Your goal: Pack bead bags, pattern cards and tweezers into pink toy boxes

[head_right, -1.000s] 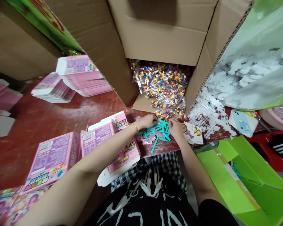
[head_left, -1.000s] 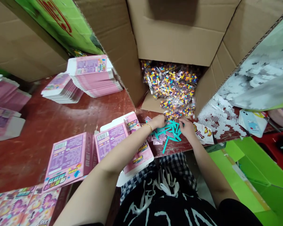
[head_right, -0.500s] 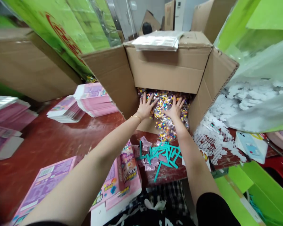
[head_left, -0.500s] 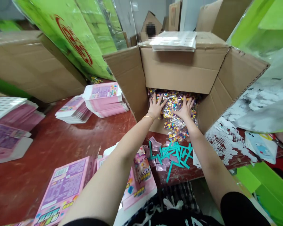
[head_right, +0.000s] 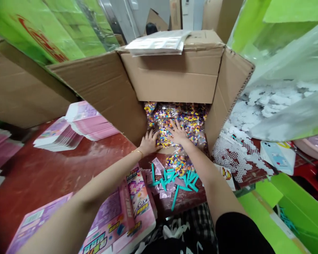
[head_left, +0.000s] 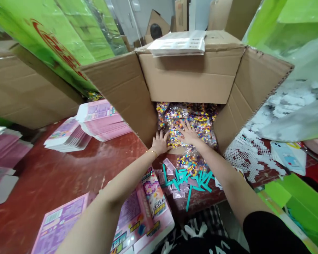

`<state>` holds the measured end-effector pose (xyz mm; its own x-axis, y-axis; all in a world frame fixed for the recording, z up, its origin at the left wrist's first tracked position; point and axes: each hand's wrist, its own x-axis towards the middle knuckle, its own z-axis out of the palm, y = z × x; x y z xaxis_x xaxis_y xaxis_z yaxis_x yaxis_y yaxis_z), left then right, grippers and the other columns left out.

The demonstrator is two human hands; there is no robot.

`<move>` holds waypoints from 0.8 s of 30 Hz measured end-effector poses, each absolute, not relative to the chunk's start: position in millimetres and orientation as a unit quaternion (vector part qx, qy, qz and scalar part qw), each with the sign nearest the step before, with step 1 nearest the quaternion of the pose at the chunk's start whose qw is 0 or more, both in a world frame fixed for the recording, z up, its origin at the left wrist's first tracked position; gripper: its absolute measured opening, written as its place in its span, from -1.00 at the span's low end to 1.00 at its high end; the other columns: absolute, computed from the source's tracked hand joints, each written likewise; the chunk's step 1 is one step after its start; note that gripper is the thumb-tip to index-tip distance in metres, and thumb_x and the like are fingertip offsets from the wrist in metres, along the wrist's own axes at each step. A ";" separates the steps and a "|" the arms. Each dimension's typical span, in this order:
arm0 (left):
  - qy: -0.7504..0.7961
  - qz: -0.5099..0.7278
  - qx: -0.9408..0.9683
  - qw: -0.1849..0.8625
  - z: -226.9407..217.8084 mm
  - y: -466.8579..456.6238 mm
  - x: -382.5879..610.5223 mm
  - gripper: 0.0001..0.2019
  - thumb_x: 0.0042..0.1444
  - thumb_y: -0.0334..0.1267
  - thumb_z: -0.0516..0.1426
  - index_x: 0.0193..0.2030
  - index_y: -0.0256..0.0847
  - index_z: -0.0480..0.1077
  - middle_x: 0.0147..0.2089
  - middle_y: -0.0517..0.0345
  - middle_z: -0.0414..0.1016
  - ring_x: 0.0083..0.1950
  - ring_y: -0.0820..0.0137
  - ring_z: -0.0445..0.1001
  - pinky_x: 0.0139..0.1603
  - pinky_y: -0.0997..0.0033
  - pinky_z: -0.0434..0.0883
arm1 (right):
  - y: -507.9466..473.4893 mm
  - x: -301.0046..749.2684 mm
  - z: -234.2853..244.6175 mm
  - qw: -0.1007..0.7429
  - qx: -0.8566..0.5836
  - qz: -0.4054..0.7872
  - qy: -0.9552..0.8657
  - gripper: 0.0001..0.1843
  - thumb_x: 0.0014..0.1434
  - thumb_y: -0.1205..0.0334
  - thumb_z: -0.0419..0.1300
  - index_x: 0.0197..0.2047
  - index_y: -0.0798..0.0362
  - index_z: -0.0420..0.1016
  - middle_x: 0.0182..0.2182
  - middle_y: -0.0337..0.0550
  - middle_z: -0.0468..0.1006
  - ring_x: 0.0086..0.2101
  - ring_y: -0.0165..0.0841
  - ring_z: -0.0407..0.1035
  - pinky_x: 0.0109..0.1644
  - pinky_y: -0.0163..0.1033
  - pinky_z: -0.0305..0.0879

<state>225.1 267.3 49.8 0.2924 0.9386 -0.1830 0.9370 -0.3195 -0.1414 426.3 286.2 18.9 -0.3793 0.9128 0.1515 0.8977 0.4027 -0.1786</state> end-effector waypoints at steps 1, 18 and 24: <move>-0.590 0.125 -0.798 0.003 50.3 265.9 223.7 -0.03 0.10 0.15 0.19 0.50 -0.28 -0.11 0.53 -0.38 -0.19 0.49 -0.27 -0.09 0.32 -0.17 0.16 | 288.6 426.3 23.6 0.102 -0.548 0.052 -0.829 -0.24 0.37 0.03 0.28 0.48 -0.19 0.02 0.45 -0.15 -0.34 0.38 0.10 -0.47 0.31 0.39 -0.01; -0.397 0.087 -0.909 -0.098 34.0 165.4 312.6 0.00 -0.04 -0.02 0.34 0.45 -0.30 -0.02 0.41 -0.37 0.10 0.33 -0.18 0.23 0.15 -0.06 0.41 | 129.5 509.1 -6.0 0.101 -0.509 0.062 -0.853 -0.22 0.11 0.55 0.08 0.41 0.17 0.15 0.39 0.00 0.02 0.37 -0.13 -0.14 0.41 0.17 -0.09; -0.426 0.070 -0.899 -0.079 54.5 186.8 314.5 -0.52 0.16 -0.35 0.10 0.24 -0.25 0.29 0.20 -0.23 0.32 0.14 0.03 0.42 0.06 0.14 0.47 | 161.9 506.6 4.2 0.240 -0.568 0.048 -0.786 -0.54 0.30 0.51 -0.07 0.14 0.21 0.50 0.12 0.03 0.45 0.20 -0.20 0.22 0.37 -0.10 0.12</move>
<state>314.5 186.8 54.5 0.6275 0.7542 -0.1932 0.7763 -0.6250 0.0816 506.6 161.9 4.2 -0.2408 0.9155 0.3223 0.8696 0.3510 -0.3472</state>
